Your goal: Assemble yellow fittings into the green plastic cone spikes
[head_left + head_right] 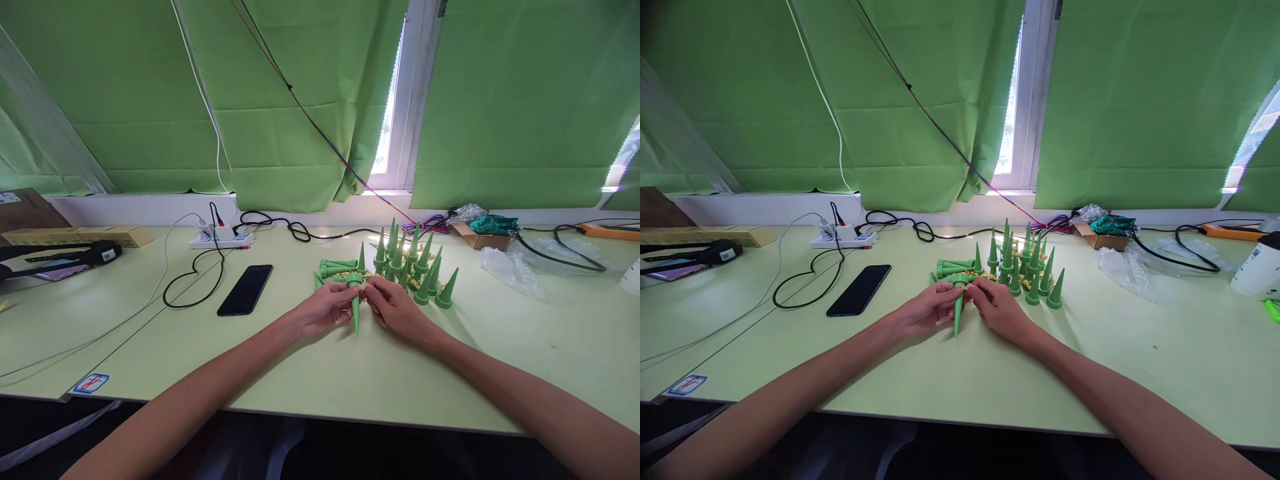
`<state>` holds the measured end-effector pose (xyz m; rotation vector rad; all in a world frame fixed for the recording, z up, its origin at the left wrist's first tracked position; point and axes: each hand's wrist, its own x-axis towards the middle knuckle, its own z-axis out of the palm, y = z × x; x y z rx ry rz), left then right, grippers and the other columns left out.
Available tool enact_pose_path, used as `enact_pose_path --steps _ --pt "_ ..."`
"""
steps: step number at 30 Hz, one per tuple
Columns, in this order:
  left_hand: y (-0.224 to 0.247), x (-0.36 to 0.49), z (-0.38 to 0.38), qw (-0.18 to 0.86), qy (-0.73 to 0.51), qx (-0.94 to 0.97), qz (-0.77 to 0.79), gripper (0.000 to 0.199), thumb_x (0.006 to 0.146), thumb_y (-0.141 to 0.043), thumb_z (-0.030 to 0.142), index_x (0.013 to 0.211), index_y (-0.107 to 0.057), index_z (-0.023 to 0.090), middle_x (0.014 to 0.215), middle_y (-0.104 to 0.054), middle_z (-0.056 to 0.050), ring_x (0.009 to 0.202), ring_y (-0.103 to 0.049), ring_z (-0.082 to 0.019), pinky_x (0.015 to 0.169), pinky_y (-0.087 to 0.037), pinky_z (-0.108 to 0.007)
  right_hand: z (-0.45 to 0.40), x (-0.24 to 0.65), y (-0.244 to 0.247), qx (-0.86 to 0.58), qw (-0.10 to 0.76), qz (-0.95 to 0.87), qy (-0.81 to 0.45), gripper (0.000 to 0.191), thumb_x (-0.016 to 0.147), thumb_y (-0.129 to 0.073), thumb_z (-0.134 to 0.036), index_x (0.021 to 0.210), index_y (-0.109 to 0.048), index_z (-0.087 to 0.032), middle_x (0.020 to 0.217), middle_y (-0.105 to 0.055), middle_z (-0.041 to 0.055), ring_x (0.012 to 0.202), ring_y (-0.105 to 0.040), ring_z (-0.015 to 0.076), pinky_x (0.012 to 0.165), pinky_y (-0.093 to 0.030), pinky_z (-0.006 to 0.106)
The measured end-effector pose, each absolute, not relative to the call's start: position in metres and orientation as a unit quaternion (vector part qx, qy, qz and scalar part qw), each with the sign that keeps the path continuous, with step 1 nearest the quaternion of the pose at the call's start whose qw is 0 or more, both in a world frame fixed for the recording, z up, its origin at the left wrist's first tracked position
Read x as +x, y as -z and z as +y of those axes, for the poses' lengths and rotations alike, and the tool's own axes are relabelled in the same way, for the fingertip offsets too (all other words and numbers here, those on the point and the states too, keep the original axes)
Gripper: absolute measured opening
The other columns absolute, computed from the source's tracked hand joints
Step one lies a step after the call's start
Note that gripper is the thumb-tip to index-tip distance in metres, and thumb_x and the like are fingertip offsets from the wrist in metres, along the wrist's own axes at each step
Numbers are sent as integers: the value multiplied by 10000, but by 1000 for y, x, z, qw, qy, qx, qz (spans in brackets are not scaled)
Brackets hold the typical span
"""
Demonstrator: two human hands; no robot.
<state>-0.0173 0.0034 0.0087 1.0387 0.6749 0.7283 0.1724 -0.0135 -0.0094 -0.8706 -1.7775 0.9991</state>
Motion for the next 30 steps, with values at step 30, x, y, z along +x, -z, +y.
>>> enact_pose_path --steps 30 --pt "-16 -16 -10 509 -306 741 313 348 872 -671 442 1024 -623 132 561 -451 55 458 -376 -67 437 -287 -213 -9 173 15 -296 431 -644 -558 506 982 -467 -524 590 -405 -211 419 -358 -77 343 -289 63 341 -259 211"
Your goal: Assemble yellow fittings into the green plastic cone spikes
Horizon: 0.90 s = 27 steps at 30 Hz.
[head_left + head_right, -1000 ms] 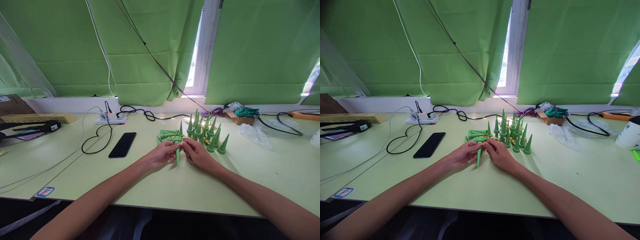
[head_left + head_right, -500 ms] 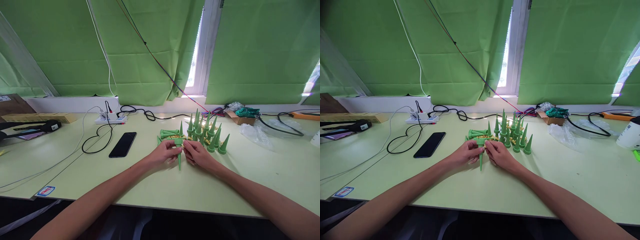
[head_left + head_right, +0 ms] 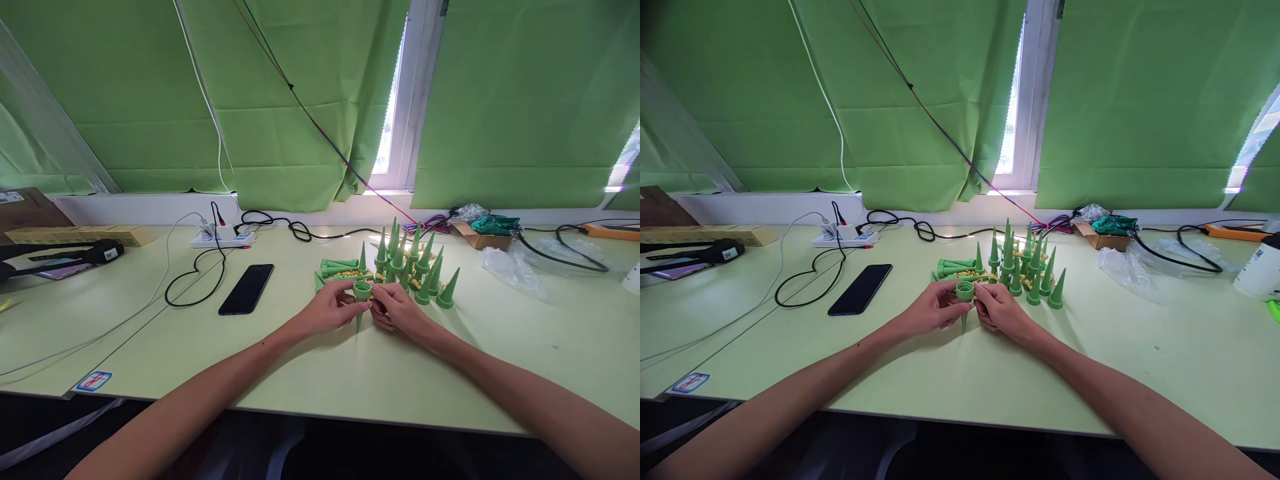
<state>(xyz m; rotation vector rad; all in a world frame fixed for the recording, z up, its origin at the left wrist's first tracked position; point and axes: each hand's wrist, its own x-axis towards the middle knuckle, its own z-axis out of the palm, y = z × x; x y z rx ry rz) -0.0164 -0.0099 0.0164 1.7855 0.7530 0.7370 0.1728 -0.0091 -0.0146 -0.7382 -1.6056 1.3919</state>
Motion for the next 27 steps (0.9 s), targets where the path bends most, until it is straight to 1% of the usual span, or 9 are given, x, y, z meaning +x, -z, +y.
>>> enact_pose_path --steps 5,9,11,13,18,20,22,25,27 --pt "-18 -14 -13 454 -322 774 303 265 888 -650 391 992 -626 149 744 -521 10 568 -431 -78 480 -336 -209 -10 173 12 -302 423 -633 -575 497 959 -489 -498 563 -386 -216 396 -341 -81 329 -265 58 335 -229 211" --pt "-19 -15 -14 323 -332 837 291 154 909 -608 310 941 -627 161 877 -550 -28 683 -485 -107 529 -383 -206 -11 173 10 -303 418 -636 -573 514 943 -503 -505 542 -355 -219 390 -313 -85 331 -252 52 344 -209 214" --pt "-18 -16 -14 254 -333 867 269 107 918 -574 249 964 -629 170 901 -553 -40 724 -499 -123 557 -407 -210 -11 173 9 -308 415 -640 -569 527 935 -508 -528 539 -347 -219 395 -300 -87 335 -248 50 347 -202 216" --pt "-16 -18 -13 203 -338 885 247 147 918 -530 173 1031 -624 177 932 -557 -51 741 -500 -130 578 -421 -218 -11 173 9 -314 413 -642 -564 530 922 -519 -549 544 -350 -219 406 -284 -91 340 -247 50 349 -200 217" --pt "-6 -21 -6 125 -333 908 223 363 852 -481 34 1161 -592 187 982 -554 -64 779 -513 -142 593 -429 -225 -10 171 9 -332 420 -640 -551 525 899 -545 -563 553 -353 -217 442 -269 -93 356 -257 51 350 -203 217" --pt "-4 -21 -4 115 -342 905 227 376 840 -480 24 1157 -591 195 1004 -551 -63 765 -518 -134 605 -439 -228 -10 170 9 -339 427 -640 -542 527 906 -540 -562 553 -351 -219 440 -272 -90 356 -254 53 348 -197 221" --pt "-3 -20 -4 131 -354 892 248 356 844 -486 34 1138 -593 203 1053 -545 -62 709 -516 -107 604 -452 -225 -10 169 10 -341 441 -638 -531 532 917 -533 -561 551 -351 -219 436 -276 -85 358 -251 57 349 -194 226" --pt "-6 -17 -6 190 -371 854 312 301 848 -515 68 1110 -575 206 1116 -542 -61 663 -529 -79 595 -464 -220 -9 169 11 -344 470 -635 -507 526 929 -532 -562 567 -366 -219 451 -298 -76 368 -272 66 356 -207 233" --pt "-9 -16 -7 240 -392 814 355 230 862 -557 132 1082 -549 199 1117 -558 -62 659 -546 -79 577 -462 -218 -9 170 10 -351 487 -636 -485 512 938 -524 -570 593 -384 -219 468 -322 -70 374 -301 75 358 -226 240"
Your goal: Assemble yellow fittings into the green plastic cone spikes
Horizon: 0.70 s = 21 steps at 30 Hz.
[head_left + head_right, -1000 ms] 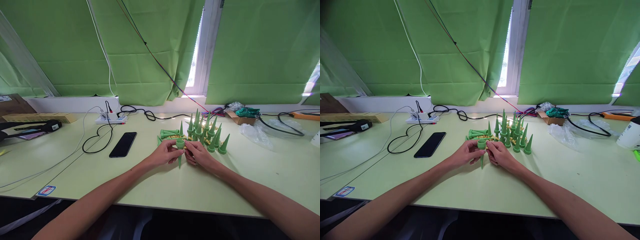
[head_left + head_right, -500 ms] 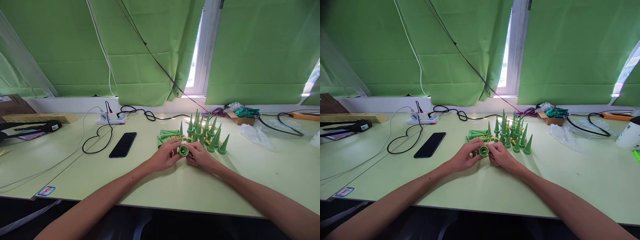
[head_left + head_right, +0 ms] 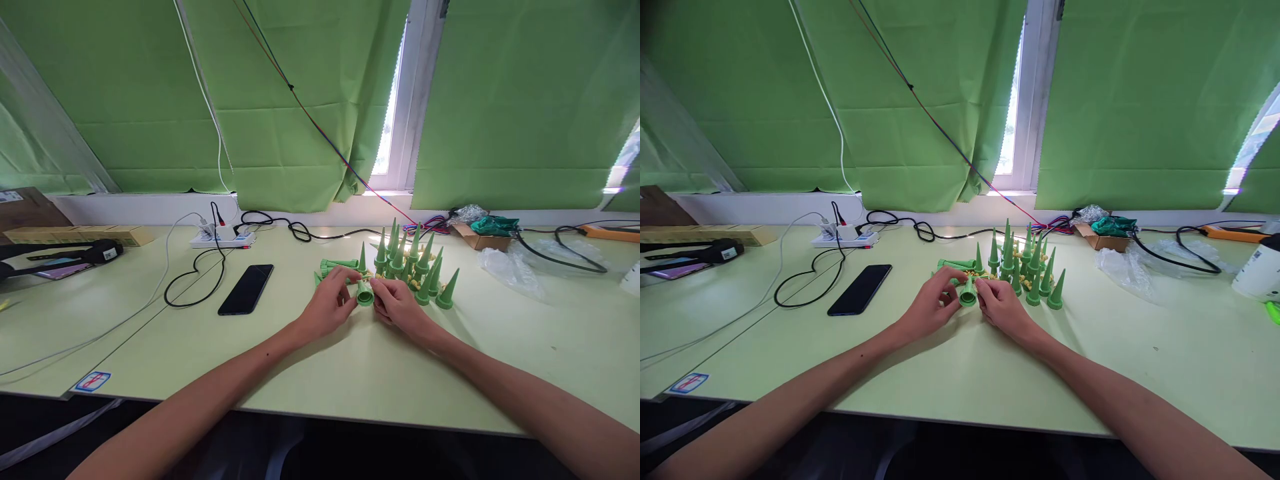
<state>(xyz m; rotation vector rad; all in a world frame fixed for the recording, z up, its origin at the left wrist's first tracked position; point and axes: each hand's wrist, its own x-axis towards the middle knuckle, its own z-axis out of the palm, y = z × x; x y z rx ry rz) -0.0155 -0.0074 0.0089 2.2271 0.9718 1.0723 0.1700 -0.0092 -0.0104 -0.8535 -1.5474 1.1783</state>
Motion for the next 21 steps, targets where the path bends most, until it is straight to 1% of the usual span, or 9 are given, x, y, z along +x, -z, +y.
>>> enact_pose_path --steps 2,4,6,8,10,12,15,18,21 --pt "-11 -14 -7 315 -408 765 387 166 900 -584 259 1041 -527 193 1004 -592 -47 602 -542 -82 517 -439 -214 -9 171 10 -358 496 -641 -463 504 946 -508 -584 617 -397 -220 489 -346 -64 383 -329 83 362 -247 246" --pt "-12 -13 -4 414 -403 712 398 239 929 -572 408 1009 -519 188 813 -583 -8 511 -516 -85 448 -408 -215 -9 171 9 -365 498 -651 -442 501 953 -493 -594 634 -403 -218 510 -368 -57 399 -345 86 375 -263 250" --pt "-12 -12 -1 511 -379 668 385 343 925 -562 518 984 -530 181 674 -528 25 469 -513 -99 406 -395 -216 -9 171 10 -369 494 -666 -419 498 963 -478 -592 643 -401 -217 531 -388 -50 418 -350 88 394 -274 254" --pt "-11 -12 1 583 -351 638 361 395 899 -592 561 950 -546 172 630 -497 32 493 -543 -113 394 -398 -208 -9 171 11 -370 484 -685 -399 492 976 -463 -577 647 -394 -219 535 -392 -47 433 -343 91 410 -275 257" --pt "-9 -13 2 628 -328 618 340 409 872 -635 564 898 -547 165 621 -481 33 525 -562 -114 389 -390 -192 -9 171 13 -368 474 -698 -390 471 988 -452 -558 661 -392 -223 527 -370 -51 443 -324 98 420 -267 261" --pt "-8 -13 2 650 -319 606 328 415 850 -671 554 856 -539 161 630 -478 35 525 -557 -100 387 -376 -181 -9 171 15 -369 465 -704 -390 449 997 -443 -541 679 -392 -228 520 -339 -57 449 -303 105 428 -254 265" --pt "-7 -15 1 648 -322 610 324 423 835 -692 551 838 -544 154 644 -474 40 507 -534 -82 381 -357 -180 -10 171 18 -371 453 -708 -394 434 1006 -426 -531 694 -395 -231 526 -323 -59 457 -288 110 438 -246 271" --pt "-7 -15 0 618 -321 641 323 437 846 -664 575 823 -542 156 623 -481 45 475 -511 -78 388 -354 -193 -10 171 19 -370 449 -710 -397 442 1006 -418 -539 690 -395 -231 527 -312 -58 457 -280 113 442 -242 276" --pt "-9 -16 -2 576 -311 684 323 425 888 -605 580 826 -529 166 562 -490 52 420 -476 -75 406 -344 -203 -10 171 20 -370 451 -706 -403 463 999 -422 -556 672 -378 -231 516 -310 -56 449 -276 114 438 -235 283"
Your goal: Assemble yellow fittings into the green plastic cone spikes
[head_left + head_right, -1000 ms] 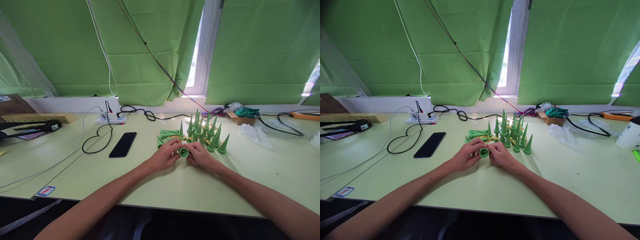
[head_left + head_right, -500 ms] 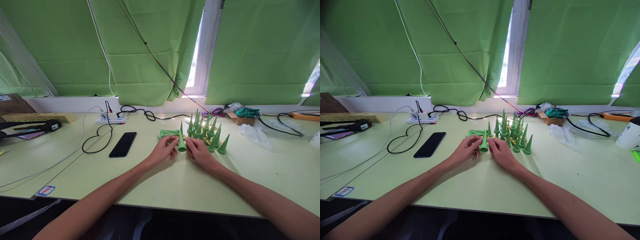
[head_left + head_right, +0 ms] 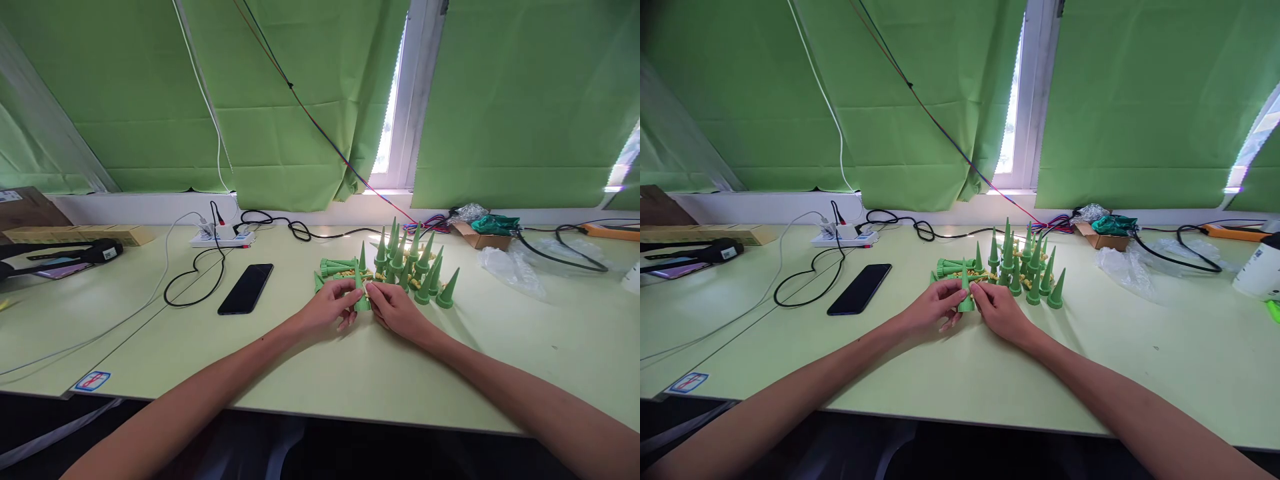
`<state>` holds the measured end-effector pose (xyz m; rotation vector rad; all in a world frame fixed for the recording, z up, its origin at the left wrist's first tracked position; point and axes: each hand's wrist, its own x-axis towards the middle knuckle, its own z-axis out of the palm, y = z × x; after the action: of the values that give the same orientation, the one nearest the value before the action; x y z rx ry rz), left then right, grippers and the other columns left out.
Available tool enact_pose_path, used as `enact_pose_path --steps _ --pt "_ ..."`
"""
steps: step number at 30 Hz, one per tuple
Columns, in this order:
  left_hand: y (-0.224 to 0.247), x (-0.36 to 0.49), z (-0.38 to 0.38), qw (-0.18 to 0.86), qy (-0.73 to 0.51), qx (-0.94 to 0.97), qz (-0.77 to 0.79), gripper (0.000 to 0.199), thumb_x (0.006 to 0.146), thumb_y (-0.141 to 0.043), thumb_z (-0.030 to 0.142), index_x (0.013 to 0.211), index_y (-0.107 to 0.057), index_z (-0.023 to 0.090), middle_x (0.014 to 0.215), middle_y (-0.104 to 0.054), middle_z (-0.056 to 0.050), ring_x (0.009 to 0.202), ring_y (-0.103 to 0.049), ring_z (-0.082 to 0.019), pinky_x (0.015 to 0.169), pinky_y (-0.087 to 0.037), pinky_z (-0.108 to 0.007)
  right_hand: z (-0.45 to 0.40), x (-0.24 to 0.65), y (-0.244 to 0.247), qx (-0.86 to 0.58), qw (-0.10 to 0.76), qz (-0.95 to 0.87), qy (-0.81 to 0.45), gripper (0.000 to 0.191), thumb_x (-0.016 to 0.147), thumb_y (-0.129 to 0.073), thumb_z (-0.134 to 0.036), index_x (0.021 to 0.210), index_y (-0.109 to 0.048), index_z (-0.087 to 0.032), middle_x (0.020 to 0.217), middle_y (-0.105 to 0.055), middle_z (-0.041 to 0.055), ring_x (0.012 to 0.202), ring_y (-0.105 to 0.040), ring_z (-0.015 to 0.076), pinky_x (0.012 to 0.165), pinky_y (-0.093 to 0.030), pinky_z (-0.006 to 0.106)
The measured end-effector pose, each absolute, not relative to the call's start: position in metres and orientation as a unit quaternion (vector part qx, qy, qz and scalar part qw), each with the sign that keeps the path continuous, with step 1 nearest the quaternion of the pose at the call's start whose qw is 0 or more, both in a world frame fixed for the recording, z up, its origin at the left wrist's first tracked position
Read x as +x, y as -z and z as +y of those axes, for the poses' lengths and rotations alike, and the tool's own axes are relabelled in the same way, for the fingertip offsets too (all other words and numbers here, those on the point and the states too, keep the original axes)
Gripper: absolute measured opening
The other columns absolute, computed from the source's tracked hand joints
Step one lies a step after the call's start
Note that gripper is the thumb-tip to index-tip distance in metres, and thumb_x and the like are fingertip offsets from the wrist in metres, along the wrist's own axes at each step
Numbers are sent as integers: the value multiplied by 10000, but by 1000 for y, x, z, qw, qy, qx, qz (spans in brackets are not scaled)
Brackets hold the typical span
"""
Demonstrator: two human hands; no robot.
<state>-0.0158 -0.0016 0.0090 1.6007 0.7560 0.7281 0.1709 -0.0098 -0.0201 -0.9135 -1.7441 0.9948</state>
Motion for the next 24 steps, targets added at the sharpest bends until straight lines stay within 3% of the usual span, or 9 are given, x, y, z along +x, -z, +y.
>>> enact_pose_path --steps 11,16,21,24 --pt "-9 -15 -4 518 -319 715 344 418 902 -576 583 856 -559 168 557 -510 37 443 -493 -90 430 -376 -210 -7 170 20 -374 455 -700 -404 503 985 -430 -573 621 -372 -231 485 -315 -50 440 -281 116 436 -237 283" --pt "-12 -12 -2 520 -358 696 342 426 851 -652 572 942 -597 159 739 -583 8 431 -496 -67 367 -353 -205 -8 171 14 -379 457 -735 -329 466 992 -439 -510 630 -379 -223 552 -333 -38 530 -310 128 502 -258 281" --pt "-8 -13 1 538 -336 691 347 429 919 -552 581 798 -553 169 516 -432 52 401 -470 -80 367 -353 -191 -12 171 13 -381 427 -783 -246 441 965 -499 -439 629 -318 -216 578 -324 -48 559 -276 117 531 -241 277" --pt "-4 -14 2 541 -333 690 347 481 924 -507 623 775 -542 167 527 -458 38 402 -492 -87 350 -341 -186 -11 171 17 -367 410 -807 -215 427 969 -494 -421 637 -321 -215 562 -325 -57 538 -272 109 530 -236 274"
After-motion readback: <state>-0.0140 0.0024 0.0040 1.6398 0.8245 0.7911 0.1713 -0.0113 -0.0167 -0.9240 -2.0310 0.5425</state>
